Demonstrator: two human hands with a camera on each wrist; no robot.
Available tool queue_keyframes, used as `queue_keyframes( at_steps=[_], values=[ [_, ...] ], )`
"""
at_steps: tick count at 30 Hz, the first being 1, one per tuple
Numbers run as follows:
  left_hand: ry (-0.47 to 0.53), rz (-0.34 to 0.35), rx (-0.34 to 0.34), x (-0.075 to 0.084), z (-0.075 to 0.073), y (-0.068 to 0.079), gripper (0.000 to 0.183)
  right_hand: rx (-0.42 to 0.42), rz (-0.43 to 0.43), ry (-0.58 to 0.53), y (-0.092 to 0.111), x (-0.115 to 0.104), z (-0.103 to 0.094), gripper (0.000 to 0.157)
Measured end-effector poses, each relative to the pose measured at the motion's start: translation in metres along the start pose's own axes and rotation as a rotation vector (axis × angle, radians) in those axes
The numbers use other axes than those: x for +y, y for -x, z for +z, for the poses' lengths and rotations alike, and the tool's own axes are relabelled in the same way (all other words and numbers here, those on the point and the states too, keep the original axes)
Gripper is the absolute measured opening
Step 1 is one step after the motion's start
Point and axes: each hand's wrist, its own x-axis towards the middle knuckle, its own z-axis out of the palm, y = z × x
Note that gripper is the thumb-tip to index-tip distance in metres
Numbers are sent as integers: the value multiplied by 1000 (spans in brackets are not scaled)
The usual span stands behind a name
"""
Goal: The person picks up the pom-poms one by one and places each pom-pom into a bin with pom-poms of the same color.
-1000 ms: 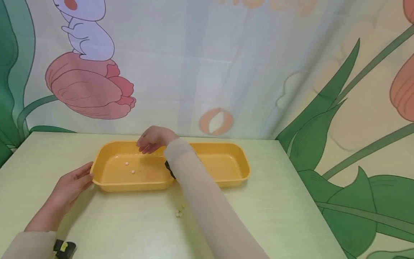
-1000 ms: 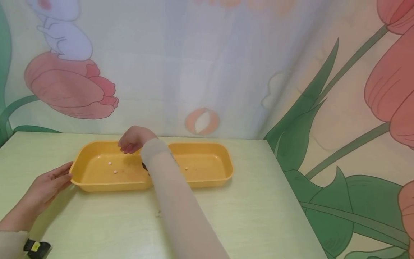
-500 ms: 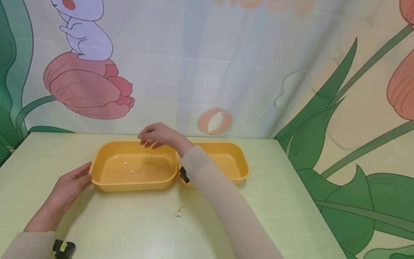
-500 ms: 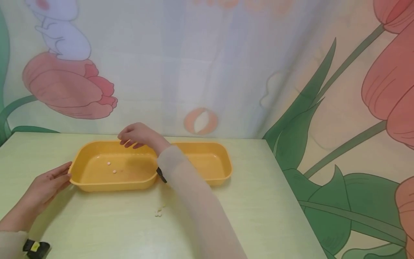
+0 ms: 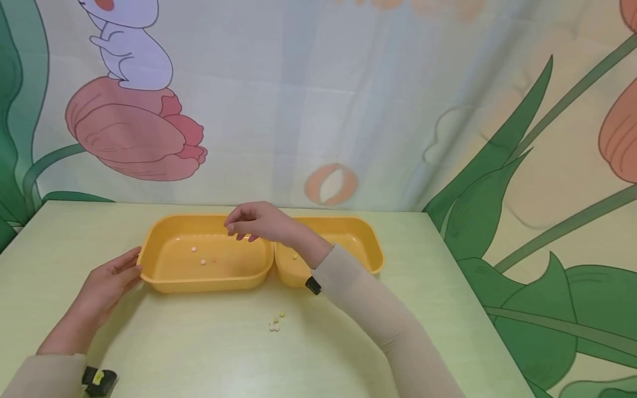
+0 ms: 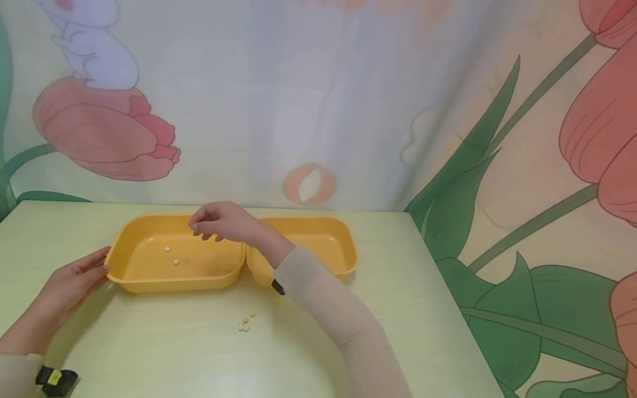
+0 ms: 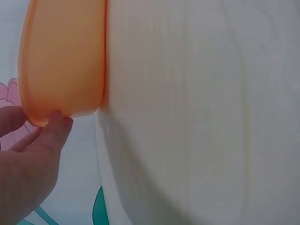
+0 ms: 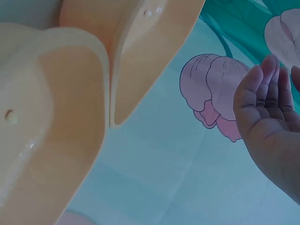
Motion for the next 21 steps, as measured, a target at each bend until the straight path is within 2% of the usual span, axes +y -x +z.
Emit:
queue_keyframes(
  at_steps=[11,21],
  values=[
    [13,-2,-3,-1,0,0,63,32,-38,20,48,21,5,21],
    [52,13,0,-2,-1,0,65,72,-57,-11,78,47,12,21]
  ],
)
